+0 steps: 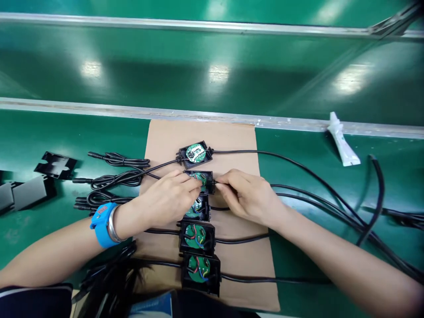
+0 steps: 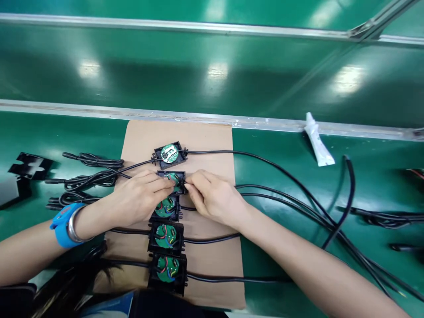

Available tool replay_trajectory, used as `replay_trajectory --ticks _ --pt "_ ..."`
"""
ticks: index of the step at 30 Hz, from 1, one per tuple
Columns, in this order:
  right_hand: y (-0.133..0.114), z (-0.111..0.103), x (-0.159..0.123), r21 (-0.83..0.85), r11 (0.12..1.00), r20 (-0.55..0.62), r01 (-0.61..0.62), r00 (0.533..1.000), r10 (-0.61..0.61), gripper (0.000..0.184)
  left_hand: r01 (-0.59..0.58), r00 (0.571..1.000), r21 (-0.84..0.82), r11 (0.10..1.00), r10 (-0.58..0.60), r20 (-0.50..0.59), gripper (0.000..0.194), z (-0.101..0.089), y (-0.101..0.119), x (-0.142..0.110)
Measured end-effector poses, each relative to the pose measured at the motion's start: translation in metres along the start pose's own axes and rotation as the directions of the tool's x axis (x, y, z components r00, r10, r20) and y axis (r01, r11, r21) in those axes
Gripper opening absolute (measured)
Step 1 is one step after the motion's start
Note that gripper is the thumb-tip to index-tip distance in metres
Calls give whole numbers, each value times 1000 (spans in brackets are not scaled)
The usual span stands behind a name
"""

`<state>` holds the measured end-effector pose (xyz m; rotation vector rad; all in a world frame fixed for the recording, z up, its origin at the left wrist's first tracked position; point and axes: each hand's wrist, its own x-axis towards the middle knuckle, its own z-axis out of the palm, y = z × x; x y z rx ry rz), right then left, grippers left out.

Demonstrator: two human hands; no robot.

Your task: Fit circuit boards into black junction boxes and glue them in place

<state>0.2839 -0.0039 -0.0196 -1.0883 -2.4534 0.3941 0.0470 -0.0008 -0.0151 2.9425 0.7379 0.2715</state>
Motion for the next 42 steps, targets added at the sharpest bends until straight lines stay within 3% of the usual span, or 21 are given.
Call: replay_trajectory --ticks 2,5,9,13,16,19,23,27,33,37,42 --pt "2 6 -3 45 997 7 -68 998 68 20 6 1000 -3 1000 -6 -3 21 0 1 1" --pt "6 7 -4 56 992 110 -113 988 107 23 12 1000 -3 1000 -12 1 21 1 1 0" --pt "8 1 6 -42 994 246 -96 964 104 20 40 999 -2 999 -40 1 20 -1 2 1" --pt "0 -2 16 -221 975 370 7 926 77 17 93 994 23 995 -94 48 34 -6 7 8" --pt "-3 3 13 -346 936 305 69 951 43 21 111 990 64 992 -116 86 30 -10 12 16" --pt "1 11 5 -360 930 199 75 980 -3 26 116 986 91 989 -126 112 29 -10 14 17" --pt "13 15 1 -207 976 65 71 996 -59 28 161 980 95 982 -170 99 40 -5 11 9" --pt "18 14 2 28 999 -67 36 997 -34 20 161 983 106 981 -169 76 51 -3 9 7" --pt "20 26 1 71 997 -48 41 998 -38 23 201 966 128 971 -218 137 36 -12 21 22" --pt "21 34 -2 79 995 -102 54 994 -46 26 208 958 155 966 -233 166 34 -14 28 26" --pt "33 13 9 128 987 -10 97 995 -97 24 207 965 70 976 -215 152 37 -22 20 15"
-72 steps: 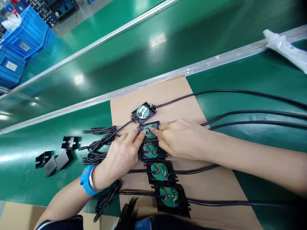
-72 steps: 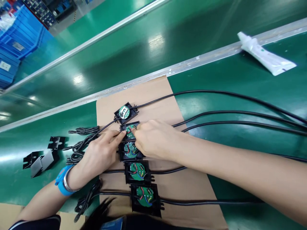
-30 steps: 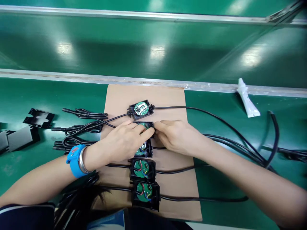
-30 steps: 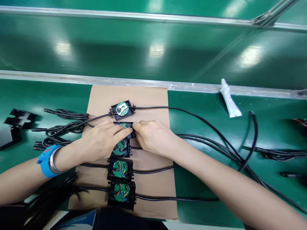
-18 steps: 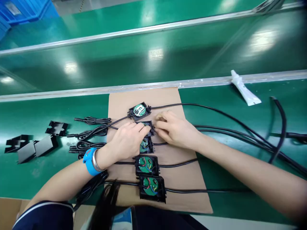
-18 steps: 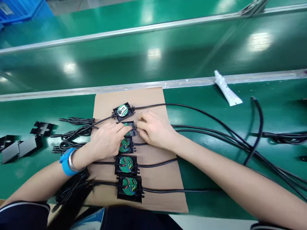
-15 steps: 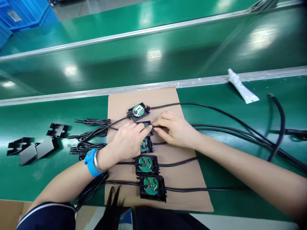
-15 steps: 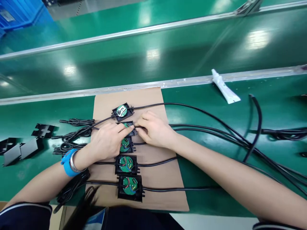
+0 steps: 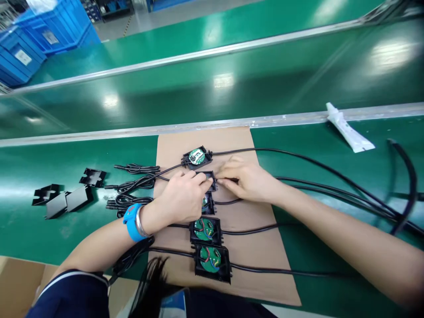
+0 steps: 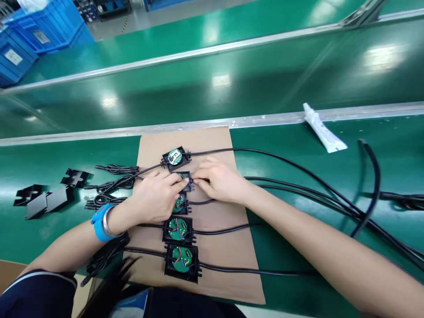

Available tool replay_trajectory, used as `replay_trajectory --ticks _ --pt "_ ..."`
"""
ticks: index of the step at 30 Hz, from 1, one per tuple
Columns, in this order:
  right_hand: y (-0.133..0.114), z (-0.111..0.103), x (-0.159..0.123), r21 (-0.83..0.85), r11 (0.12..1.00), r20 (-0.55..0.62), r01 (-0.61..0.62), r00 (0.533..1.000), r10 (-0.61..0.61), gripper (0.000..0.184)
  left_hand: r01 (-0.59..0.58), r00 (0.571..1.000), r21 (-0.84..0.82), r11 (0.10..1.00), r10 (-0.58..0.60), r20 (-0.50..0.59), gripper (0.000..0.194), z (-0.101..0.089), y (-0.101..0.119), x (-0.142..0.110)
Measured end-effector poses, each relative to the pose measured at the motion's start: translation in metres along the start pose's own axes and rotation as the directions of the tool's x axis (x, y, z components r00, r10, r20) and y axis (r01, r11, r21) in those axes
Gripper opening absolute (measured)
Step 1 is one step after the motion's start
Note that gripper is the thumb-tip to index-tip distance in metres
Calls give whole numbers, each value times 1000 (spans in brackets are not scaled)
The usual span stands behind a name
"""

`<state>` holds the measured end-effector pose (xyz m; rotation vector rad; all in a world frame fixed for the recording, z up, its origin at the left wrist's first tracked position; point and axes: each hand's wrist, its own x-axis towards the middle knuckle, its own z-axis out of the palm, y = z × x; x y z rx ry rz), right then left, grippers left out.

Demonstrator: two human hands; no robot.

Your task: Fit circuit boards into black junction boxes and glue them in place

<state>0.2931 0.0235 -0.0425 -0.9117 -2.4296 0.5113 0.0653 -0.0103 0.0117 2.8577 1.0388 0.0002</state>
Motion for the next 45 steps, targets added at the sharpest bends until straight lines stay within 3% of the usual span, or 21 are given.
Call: replay_trajectory --ticks 2,4,7,10,12,15,20,26,31,38,41,45 --pt "12 -9 11 -31 999 -14 -28 1000 27 23 43 996 -94 995 -51 -79 37 -3 -15 -2" --pt "26 -11 23 -89 991 -63 -102 993 97 24 177 973 -120 977 -193 -131 36 -4 -34 -1" --pt "42 -4 35 -93 977 -67 -191 980 185 25 384 921 -83 920 -388 -38 22 -1 -58 2" --pt "39 -5 35 -24 978 -108 -209 973 205 22 445 895 -150 883 -445 31 12 -1 -68 0" --pt "29 -16 33 -24 984 -133 -177 976 172 23 437 892 -240 867 -452 -12 12 -6 -69 -4" --pt "11 -38 38 -118 985 -50 -128 991 123 28 396 899 -325 859 -435 -54 17 -17 -67 -7" --pt "1 -57 68 -318 940 154 -125 971 181 29 390 911 -221 894 -410 -50 29 -22 -63 1" --pt "8 -53 93 -394 917 291 -63 938 190 29 333 942 -103 937 -334 -1 31 -11 -59 11" --pt "12 -47 103 -435 900 335 -38 921 200 27 359 933 -77 930 -358 29 32 -7 -60 13" --pt "16 -35 97 -444 890 356 108 932 64 38 393 920 -87 916 -389 53 31 -4 -57 12" --pt "14 -31 95 -505 848 419 162 905 77 42 407 913 -94 909 -403 57 30 -2 -55 11" --pt "6 -28 95 -561 817 501 132 840 208 49 425 905 -140 894 -421 56 26 -2 -58 8"
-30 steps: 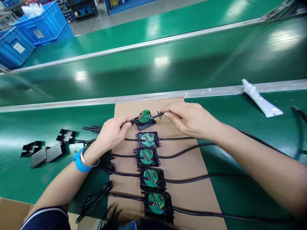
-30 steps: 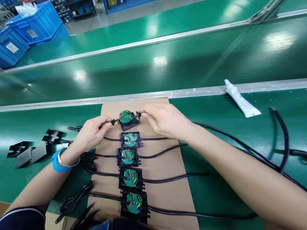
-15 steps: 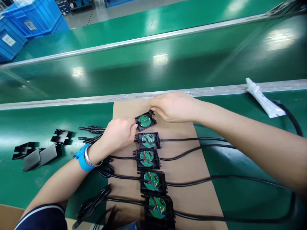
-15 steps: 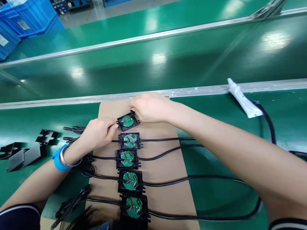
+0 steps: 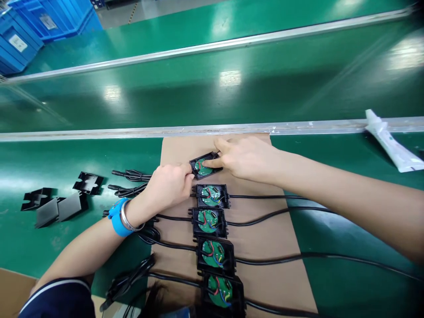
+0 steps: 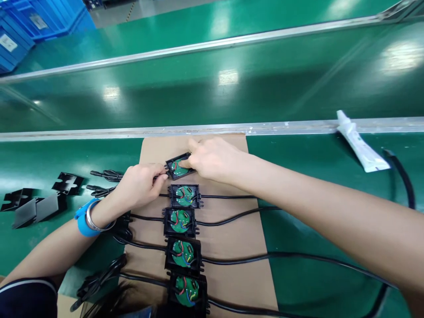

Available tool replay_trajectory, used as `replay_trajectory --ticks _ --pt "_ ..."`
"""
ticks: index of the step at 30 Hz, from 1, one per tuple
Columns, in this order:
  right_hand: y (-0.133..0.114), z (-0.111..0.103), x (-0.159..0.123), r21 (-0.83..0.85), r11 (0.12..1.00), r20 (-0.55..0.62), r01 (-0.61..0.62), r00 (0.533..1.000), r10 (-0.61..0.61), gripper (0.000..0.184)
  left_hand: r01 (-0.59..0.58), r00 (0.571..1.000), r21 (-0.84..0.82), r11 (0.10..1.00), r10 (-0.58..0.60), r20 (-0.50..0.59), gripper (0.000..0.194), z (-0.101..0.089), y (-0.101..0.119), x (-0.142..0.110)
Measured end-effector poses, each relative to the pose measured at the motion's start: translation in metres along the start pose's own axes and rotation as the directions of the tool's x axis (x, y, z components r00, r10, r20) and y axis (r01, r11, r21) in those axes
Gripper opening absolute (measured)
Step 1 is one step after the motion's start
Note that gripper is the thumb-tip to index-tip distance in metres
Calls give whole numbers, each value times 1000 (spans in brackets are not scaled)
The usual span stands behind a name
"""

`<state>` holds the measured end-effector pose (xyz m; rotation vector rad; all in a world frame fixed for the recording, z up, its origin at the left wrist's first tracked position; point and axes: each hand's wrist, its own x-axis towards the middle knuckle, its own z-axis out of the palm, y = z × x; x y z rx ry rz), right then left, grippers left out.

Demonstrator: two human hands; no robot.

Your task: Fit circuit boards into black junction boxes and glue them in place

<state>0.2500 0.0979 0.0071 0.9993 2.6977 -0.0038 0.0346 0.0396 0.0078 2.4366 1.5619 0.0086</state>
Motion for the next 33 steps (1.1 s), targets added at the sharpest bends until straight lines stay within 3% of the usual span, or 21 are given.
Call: replay_trajectory --ticks 5,10,13,16,20,25,33 --pt "-6 1 -1 99 994 35 -47 998 43 44 112 991 -263 958 -89 95 15 -4 -14 6" --pt "-12 12 -10 200 980 -97 17 995 2 37 182 979 -431 884 -122 162 12 -7 -18 9" --pt "-15 21 -17 206 978 -180 30 984 8 38 95 990 -305 948 -58 126 24 -9 -8 8" --pt "-17 25 -19 216 976 -192 18 981 25 40 22 992 -120 992 -8 123 35 -9 2 9" --pt "-15 26 -17 245 969 -200 41 980 9 41 32 987 68 997 -42 154 38 -5 8 12" --pt "-16 21 -16 270 963 -146 5 989 36 39 47 993 267 963 -75 94 31 -2 16 9" --pt "-19 9 -15 325 943 -79 -70 992 100 34 51 991 239 970 -79 110 38 -3 11 9"
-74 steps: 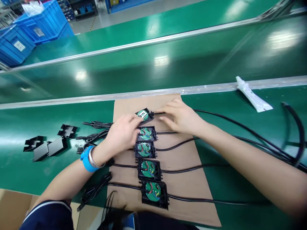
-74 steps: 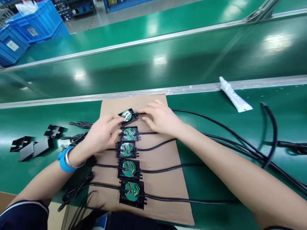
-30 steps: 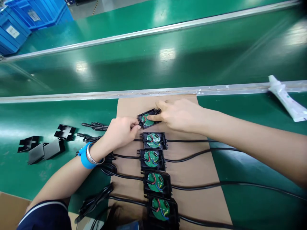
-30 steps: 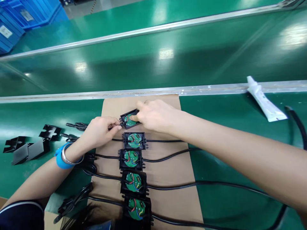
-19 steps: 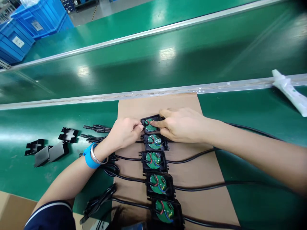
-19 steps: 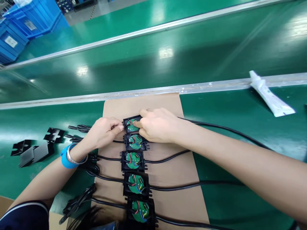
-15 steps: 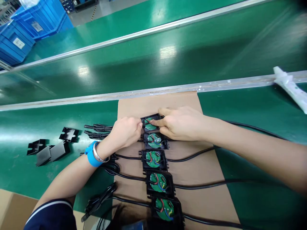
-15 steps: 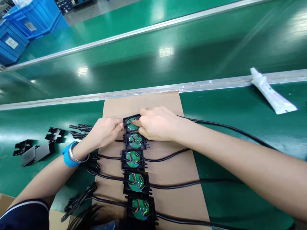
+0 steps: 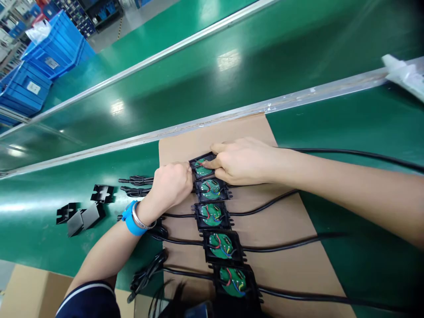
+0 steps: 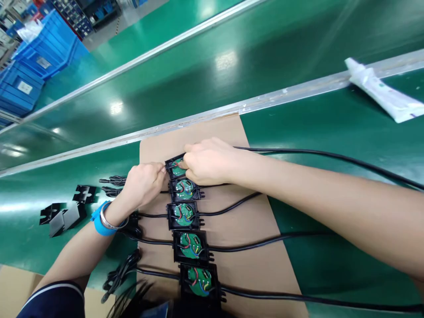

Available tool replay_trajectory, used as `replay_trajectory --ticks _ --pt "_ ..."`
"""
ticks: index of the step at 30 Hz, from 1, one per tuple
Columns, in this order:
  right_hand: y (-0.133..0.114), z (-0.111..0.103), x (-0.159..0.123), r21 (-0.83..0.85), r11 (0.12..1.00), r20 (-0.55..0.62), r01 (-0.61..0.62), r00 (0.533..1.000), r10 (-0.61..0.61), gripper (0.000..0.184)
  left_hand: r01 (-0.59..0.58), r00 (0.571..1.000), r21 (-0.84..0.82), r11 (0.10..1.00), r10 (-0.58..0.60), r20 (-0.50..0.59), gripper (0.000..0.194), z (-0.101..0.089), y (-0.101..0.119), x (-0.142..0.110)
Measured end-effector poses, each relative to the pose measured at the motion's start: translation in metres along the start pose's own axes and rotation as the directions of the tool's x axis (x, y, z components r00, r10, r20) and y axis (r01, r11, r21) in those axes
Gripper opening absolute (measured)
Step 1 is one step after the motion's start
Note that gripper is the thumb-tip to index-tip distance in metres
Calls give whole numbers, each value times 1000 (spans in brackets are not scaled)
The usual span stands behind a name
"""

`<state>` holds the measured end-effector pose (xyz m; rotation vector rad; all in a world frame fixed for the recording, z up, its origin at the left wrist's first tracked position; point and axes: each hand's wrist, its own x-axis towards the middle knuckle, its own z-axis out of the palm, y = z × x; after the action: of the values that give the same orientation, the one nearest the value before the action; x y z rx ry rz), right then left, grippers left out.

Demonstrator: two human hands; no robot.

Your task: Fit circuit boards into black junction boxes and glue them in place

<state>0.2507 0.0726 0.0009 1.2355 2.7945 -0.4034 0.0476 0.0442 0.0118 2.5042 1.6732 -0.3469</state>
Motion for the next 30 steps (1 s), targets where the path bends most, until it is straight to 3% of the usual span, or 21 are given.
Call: replay_trajectory --ticks 7,12,14,16,18,21,25,30 --pt "2 -2 -1 40 999 27 10 1000 -11 35 22 994 155 988 -39 106 36 -1 13 6" --pt "-2 -3 -4 -5 999 68 -47 997 48 36 14 995 204 979 -35 97 30 -11 19 14" --pt "-4 -2 -5 -16 998 62 -55 996 56 35 48 997 175 983 -57 46 30 -14 17 9" --pt "-5 0 -6 -13 998 56 -54 997 54 33 54 997 139 989 -45 -70 30 -14 16 1" --pt "-5 2 -7 1 999 42 -47 998 47 33 -34 983 109 993 52 -175 30 -9 16 -9" --pt "-2 5 -8 21 1000 -11 -19 1000 19 34 -209 958 131 969 230 -172 40 3 19 -17" --pt "4 8 -6 32 999 -3 -15 1000 15 39 -277 942 137 951 297 -153 37 13 19 -13" --pt "18 11 -10 113 985 -26 132 991 -130 48 -323 886 -33 946 290 -362 26 14 11 -4"
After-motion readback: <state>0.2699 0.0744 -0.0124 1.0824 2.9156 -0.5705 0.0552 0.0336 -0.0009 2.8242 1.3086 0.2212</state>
